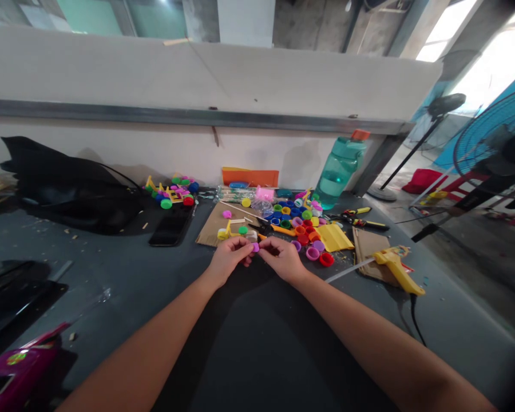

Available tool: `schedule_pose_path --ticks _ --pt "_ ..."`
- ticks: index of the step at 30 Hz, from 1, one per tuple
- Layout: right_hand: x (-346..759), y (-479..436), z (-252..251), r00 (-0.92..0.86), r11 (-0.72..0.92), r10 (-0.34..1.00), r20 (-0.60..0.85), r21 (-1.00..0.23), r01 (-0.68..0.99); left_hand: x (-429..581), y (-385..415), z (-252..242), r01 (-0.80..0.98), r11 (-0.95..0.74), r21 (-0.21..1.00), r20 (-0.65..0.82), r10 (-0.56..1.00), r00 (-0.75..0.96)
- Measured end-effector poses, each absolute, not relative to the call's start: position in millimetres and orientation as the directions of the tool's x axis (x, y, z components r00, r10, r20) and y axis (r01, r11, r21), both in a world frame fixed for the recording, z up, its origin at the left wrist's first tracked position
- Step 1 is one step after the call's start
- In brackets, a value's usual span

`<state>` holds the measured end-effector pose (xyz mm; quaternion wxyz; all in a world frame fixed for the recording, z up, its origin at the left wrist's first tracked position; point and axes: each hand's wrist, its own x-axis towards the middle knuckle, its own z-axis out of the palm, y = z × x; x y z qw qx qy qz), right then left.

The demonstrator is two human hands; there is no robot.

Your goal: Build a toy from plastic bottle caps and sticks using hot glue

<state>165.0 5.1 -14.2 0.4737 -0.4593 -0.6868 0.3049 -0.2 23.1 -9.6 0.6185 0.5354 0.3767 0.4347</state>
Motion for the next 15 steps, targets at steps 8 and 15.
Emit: schedule_pose_path --ticks 8,15 --pt "165.9 4.5 -14.7 -0.151 0.461 0.887 0.436 -0.819 0.341 -0.7 23.1 -6.9 -0.141 0.079 0.987 -0.020 0.925 0.380" --pt "167.9 1.3 -9.5 -0.234 0.550 0.835 0.498 -0.735 0.397 -1.0 22.7 -7.3 -0.137 0.045 0.990 0.013 0.918 0.397"
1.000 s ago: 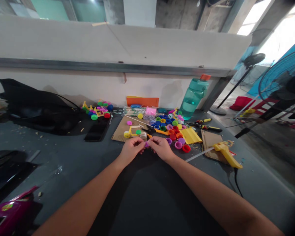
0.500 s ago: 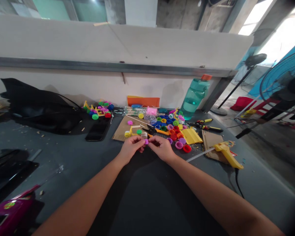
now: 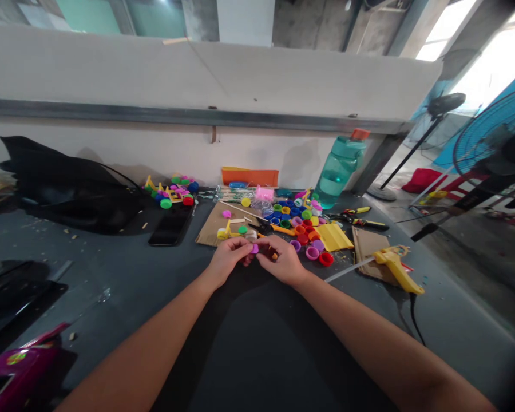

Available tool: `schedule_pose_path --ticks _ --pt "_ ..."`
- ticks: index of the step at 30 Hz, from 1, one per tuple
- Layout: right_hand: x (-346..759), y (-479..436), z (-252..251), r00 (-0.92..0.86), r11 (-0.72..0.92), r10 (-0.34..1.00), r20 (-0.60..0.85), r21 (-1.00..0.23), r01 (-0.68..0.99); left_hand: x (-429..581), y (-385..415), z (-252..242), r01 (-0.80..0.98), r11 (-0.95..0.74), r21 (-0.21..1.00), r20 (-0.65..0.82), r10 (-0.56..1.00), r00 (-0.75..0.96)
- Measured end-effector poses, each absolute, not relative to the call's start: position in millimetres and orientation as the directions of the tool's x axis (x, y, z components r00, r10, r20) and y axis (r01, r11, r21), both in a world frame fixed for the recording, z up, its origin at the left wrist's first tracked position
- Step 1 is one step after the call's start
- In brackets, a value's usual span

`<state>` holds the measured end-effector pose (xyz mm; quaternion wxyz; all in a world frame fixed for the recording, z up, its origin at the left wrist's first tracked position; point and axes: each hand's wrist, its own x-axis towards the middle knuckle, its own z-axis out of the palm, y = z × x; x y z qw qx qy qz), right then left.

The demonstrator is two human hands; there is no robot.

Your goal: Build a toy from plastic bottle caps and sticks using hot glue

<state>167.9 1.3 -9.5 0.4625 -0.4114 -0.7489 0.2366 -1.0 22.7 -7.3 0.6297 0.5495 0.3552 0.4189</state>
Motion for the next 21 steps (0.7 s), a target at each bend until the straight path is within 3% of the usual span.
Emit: schedule_pose_path --ticks 15,21 --pt "167.8 3.7 -10.5 -0.242 0.589 0.805 0.541 -0.686 0.428 -2.9 24.7 -8.7 -0.098 0.068 0.993 -0.016 0.891 0.453" --pt "165.5 4.4 -12.0 -0.149 0.585 0.798 0.583 -0.691 0.425 -4.8 24.6 -6.1 -0.124 0.093 0.988 -0.023 0.880 0.474"
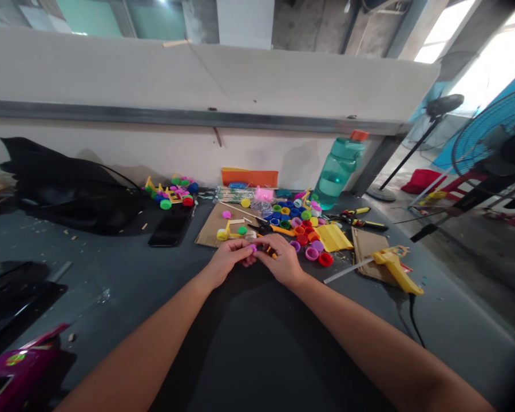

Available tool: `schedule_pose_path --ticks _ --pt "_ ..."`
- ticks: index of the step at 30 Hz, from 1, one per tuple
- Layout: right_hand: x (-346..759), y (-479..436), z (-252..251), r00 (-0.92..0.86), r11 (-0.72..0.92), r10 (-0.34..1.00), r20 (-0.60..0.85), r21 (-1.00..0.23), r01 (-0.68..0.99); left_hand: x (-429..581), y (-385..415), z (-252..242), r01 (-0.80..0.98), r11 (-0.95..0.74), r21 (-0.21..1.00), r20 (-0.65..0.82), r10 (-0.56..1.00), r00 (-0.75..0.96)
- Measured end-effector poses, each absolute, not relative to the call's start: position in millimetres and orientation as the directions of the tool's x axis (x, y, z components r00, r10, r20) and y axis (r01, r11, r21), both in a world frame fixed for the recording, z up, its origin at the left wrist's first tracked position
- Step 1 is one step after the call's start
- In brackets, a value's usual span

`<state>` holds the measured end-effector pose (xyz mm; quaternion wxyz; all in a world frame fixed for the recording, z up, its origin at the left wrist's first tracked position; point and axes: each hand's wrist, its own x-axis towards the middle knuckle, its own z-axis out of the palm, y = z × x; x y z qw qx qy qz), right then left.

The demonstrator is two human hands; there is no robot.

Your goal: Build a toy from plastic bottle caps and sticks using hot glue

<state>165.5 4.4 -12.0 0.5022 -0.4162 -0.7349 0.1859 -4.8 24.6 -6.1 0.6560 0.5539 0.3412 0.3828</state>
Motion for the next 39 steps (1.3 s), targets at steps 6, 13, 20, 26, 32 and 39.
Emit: schedule_pose_path --ticks 6,13,20,26,32,39 --pt "163.2 2.8 -9.6 -0.116 0.580 0.801 0.587 -0.716 0.388 -4.0 24.1 -5.7 -0.100 0.079 0.992 -0.025 0.890 0.455" --pt "160.9 0.5 -9.6 -0.216 0.665 0.736 0.642 -0.623 0.412 -5.8 25.7 -7.4 -0.191 0.134 0.972 -0.046 0.914 0.403" --pt "161.4 2.8 -13.8 -0.284 0.707 0.699 0.657 -0.572 0.415 -7.3 26.4 -7.8 -0.227 0.162 0.960 -0.064 0.919 0.388" --pt "163.3 0.1 -11.2 -0.266 0.662 0.744 0.613 -0.625 0.413 -7.2 26.3 -7.3 -0.224 0.166 0.960 -0.067 0.917 0.394" --pt "164.5 2.2 -11.0 -0.283 0.677 0.732 0.619 -0.620 0.396 -5.5 27.1 -10.3 -0.148 0.124 0.981 -0.049 0.900 0.433" --pt "165.3 7.6 -17.1 -0.175 0.650 0.739 0.650 -0.622 0.437 -5.3 27.0 -11.1 -0.179 0.137 0.974 -0.045 0.896 0.441"
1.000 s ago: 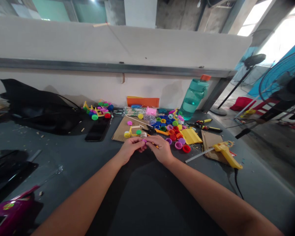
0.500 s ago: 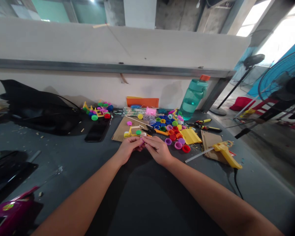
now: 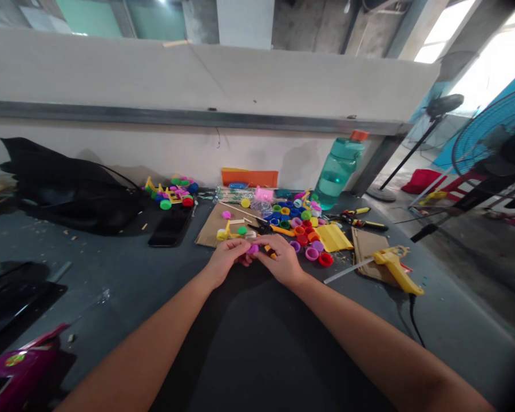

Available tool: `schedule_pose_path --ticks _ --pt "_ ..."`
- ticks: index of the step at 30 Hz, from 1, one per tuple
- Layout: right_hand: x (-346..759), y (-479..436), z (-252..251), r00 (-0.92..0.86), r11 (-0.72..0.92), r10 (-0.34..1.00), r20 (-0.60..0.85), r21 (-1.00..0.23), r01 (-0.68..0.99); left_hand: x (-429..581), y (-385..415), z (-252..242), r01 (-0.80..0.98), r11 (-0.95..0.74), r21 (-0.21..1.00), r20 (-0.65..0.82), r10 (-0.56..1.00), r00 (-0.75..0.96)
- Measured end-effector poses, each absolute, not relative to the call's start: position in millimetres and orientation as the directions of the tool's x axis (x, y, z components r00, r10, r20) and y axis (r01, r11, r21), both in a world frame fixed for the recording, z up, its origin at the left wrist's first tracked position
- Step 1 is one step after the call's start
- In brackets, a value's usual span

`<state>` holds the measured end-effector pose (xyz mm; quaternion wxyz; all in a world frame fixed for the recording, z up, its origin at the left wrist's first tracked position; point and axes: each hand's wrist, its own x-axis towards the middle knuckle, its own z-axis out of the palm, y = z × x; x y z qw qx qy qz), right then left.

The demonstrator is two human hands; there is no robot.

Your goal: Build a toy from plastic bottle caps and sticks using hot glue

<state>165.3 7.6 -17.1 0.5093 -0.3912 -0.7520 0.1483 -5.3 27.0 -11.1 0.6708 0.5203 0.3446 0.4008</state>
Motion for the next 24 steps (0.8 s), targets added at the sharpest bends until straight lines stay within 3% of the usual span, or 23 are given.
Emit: schedule_pose_path --ticks 12,17,20,24 --pt "167 5 -12 -0.203 0.675 0.703 0.681 -0.551 0.490 -5 27 -11 -0.216 0.152 0.964 -0.064 0.929 0.365" --pt "171 12 -11 -0.040 0.526 0.813 0.580 -0.704 0.478 -4 28 -13 -0.231 0.142 0.963 -0.074 0.957 0.282" --pt "175 23 -10 0.064 0.445 0.835 0.546 -0.740 0.505 -3 26 -14 -0.135 -0.024 0.991 0.039 0.994 0.107" --pt "178 35 -8 -0.003 0.468 0.810 0.586 -0.645 0.604 -1 19 -12 0.156 -0.216 0.964 0.227 0.972 -0.056"
